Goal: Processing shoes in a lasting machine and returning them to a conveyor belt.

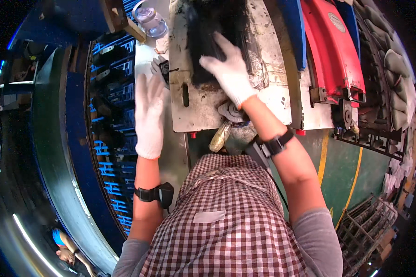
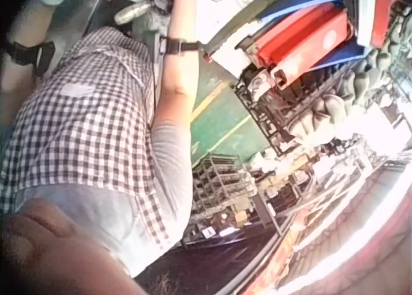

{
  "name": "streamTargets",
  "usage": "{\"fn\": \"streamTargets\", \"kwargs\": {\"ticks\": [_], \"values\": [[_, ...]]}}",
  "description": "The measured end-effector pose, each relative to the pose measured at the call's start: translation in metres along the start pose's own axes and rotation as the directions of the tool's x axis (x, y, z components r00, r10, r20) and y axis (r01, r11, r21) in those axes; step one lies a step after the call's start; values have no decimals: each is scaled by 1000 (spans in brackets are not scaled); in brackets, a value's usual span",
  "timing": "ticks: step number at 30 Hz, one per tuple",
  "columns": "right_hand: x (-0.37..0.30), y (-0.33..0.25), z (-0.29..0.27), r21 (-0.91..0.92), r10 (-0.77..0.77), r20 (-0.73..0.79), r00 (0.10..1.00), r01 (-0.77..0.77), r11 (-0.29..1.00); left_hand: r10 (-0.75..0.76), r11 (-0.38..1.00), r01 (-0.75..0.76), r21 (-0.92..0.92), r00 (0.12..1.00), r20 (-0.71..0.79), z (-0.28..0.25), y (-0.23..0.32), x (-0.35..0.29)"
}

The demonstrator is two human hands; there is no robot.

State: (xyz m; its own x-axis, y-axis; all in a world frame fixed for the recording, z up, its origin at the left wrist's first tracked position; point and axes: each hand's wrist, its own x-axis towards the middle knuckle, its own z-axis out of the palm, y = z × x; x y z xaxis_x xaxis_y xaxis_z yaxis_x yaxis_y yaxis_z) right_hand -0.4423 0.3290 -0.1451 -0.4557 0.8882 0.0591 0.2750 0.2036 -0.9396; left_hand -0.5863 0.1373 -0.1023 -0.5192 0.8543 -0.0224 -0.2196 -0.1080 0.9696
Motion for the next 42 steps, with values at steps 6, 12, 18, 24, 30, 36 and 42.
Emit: {"fn": "streamTargets", "kwargs": {"ticks": [6,12,18,24,30,36,42], "values": [[56,11,-1,-682,0,-156,988,-108,723,162,976,-151,158,985,-57,19,41,13],[42,9,16,-795,-1,-89,996,-71,603,580,793,-538,287,811,-80,23,92,38],[37,-10,22,-816,42,-58,997,-72,574,891,372,-835,406,444,95,83,185,120],[37,-11,8,-796,96,-13,995,-68,601,664,-232,-791,567,297,686,123,209,203],[-23,25,-48,-436,-121,57,991,134,890,404,-67,-789,611,539,739,127,224,198],[-168,74,-102,29,238,-58,970,-236,971,57,-178,-840,513,512,857,147,166,148],[-184,22,-90,-115,577,632,517,-674,730,-217,193,-713,674,639,738,131,86,108]]}}
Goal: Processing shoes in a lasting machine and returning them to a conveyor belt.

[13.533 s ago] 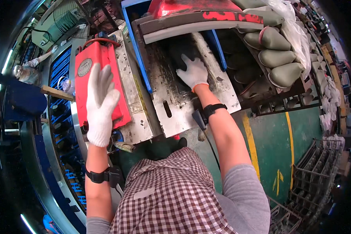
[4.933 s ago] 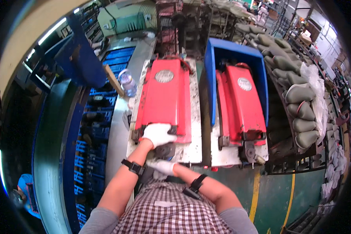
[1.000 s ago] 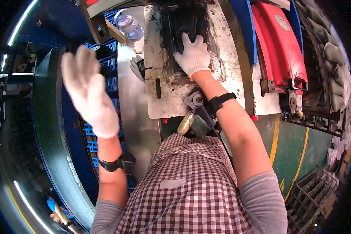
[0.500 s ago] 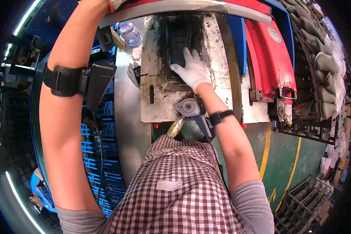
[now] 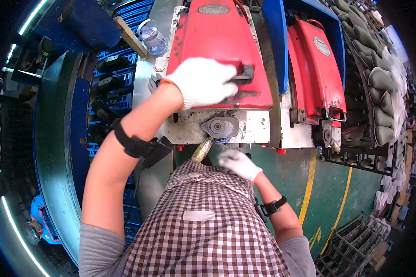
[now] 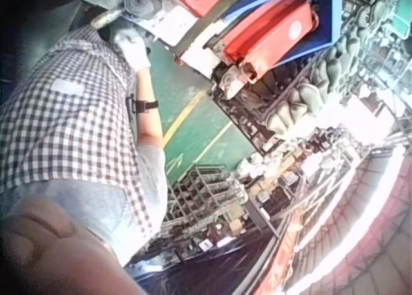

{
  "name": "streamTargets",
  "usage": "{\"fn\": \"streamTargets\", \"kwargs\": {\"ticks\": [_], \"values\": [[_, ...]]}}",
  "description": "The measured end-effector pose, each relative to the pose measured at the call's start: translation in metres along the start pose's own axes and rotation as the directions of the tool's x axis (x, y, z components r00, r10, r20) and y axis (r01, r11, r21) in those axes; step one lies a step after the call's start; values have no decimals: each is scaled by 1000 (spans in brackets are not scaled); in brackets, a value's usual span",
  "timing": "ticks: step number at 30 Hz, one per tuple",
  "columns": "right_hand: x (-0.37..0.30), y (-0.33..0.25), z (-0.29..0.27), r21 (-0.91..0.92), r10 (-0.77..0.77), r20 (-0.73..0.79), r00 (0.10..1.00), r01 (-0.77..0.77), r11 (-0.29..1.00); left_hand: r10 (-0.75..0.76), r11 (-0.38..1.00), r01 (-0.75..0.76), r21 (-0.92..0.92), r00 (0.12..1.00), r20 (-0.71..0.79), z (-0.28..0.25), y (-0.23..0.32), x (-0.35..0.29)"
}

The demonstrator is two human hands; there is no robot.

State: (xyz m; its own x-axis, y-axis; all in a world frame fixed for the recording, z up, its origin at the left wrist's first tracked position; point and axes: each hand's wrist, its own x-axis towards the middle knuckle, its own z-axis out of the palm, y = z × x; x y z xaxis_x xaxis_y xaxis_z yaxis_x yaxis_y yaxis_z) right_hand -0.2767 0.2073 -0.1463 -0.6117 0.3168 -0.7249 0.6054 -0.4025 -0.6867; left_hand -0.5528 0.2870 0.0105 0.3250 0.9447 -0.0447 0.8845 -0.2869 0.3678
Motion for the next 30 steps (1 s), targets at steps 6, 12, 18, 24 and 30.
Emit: {"fn": "streamTargets", "kwargs": {"ticks": [6,12,18,24,30], "values": [[52,-5,30,3,-29,371,928,30,1000,-144,985,159,-63,970,195,84,-6,-3],[72,4,64,726,-322,559,764,-263,636,-180,982,185,-30,975,131,91,0,-7],[39,28,38,801,-332,500,800,-281,529,-213,974,221,-45,968,132,95,5,-8],[-10,67,-64,791,-212,53,976,89,606,-186,982,185,18,980,68,101,5,-7],[-82,52,-150,-113,-270,-686,676,267,957,-340,939,343,-40,938,71,91,20,-5]]}}
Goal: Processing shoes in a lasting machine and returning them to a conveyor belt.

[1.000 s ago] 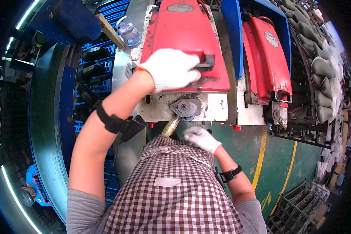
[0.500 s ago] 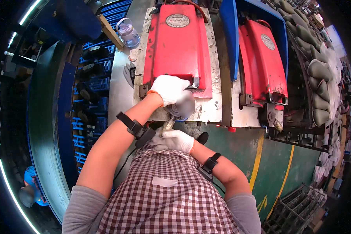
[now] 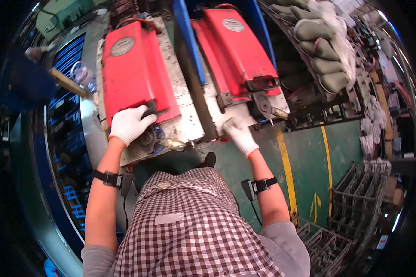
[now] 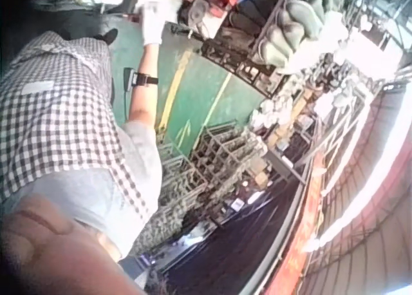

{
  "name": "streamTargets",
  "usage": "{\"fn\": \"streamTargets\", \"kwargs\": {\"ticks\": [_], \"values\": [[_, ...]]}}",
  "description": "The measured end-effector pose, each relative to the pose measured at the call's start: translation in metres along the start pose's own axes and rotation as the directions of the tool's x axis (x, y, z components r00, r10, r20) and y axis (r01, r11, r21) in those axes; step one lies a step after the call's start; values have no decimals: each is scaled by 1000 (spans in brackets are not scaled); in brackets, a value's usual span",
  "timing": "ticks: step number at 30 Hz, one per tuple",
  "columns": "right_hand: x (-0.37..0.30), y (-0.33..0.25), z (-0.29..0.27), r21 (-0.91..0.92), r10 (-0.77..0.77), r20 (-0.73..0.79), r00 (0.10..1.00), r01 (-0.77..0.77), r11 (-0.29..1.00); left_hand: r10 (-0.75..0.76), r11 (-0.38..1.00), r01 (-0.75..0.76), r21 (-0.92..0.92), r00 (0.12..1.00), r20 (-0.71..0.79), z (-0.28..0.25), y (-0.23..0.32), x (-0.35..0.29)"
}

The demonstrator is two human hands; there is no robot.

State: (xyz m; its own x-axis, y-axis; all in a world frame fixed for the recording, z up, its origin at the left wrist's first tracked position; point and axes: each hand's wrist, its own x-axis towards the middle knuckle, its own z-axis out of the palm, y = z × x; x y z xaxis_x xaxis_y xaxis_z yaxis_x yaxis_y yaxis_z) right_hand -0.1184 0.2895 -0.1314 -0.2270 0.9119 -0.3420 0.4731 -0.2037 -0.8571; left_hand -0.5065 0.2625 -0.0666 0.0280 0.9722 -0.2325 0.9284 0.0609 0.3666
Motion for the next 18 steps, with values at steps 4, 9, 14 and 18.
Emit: {"fn": "streamTargets", "kwargs": {"ticks": [4,9,14,18], "values": [[24,23,-81,-297,-321,-535,781,182,937,-158,962,97,-256,960,-230,12,17,-3],[42,29,-155,-668,-391,-556,733,-115,735,-260,748,-238,-620,755,-602,41,63,14],[44,49,-158,-687,-234,-546,805,-270,675,52,820,-334,-466,853,-520,39,148,40],[-1,29,-107,-475,43,-614,788,-412,778,232,866,-391,-312,867,-442,60,182,66]]}}
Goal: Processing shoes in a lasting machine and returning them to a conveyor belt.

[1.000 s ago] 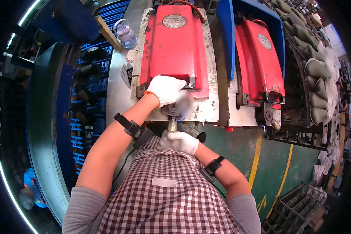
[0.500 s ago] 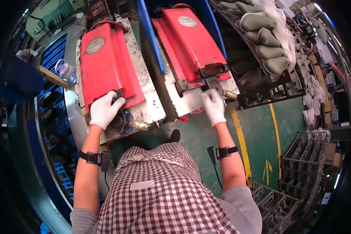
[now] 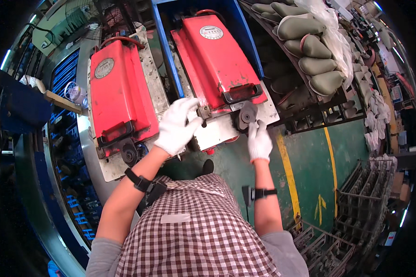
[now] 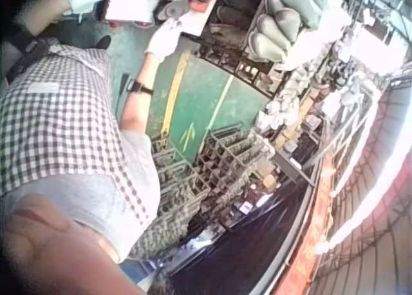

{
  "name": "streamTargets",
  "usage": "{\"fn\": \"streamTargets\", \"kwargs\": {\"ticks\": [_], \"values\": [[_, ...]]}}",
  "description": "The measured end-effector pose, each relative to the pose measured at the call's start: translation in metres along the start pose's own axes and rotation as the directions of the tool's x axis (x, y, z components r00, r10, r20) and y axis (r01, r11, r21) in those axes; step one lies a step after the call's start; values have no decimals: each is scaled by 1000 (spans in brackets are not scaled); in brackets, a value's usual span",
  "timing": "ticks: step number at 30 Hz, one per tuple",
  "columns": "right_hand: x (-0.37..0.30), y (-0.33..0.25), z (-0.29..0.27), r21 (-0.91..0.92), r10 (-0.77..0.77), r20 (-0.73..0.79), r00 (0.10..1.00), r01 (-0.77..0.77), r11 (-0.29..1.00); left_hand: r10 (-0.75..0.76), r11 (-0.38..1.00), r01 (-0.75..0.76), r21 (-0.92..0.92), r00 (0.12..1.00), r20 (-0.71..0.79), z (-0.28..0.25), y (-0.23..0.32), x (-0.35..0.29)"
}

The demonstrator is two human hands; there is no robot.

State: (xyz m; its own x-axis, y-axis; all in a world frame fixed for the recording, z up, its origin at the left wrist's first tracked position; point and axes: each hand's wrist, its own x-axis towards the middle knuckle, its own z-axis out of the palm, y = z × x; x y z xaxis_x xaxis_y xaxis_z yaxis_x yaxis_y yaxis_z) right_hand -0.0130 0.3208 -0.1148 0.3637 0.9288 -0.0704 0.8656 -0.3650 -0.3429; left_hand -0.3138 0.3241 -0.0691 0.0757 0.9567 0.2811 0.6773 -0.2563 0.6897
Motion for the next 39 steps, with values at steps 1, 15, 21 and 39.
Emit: {"fn": "streamTargets", "kwargs": {"ticks": [1,15,21,39], "values": [[-16,8,4,65,-69,14,997,68,996,13,1000,-12,-8,996,87,7,8,5],[57,-72,-16,117,-721,41,691,714,691,571,818,-534,213,798,-194,-1,58,75],[138,-145,49,-105,-663,-195,723,657,747,583,813,-528,246,734,-349,-64,94,152],[2,-79,-21,600,-640,608,470,-799,-16,-557,242,257,-935,826,83,-62,-19,24]]}}
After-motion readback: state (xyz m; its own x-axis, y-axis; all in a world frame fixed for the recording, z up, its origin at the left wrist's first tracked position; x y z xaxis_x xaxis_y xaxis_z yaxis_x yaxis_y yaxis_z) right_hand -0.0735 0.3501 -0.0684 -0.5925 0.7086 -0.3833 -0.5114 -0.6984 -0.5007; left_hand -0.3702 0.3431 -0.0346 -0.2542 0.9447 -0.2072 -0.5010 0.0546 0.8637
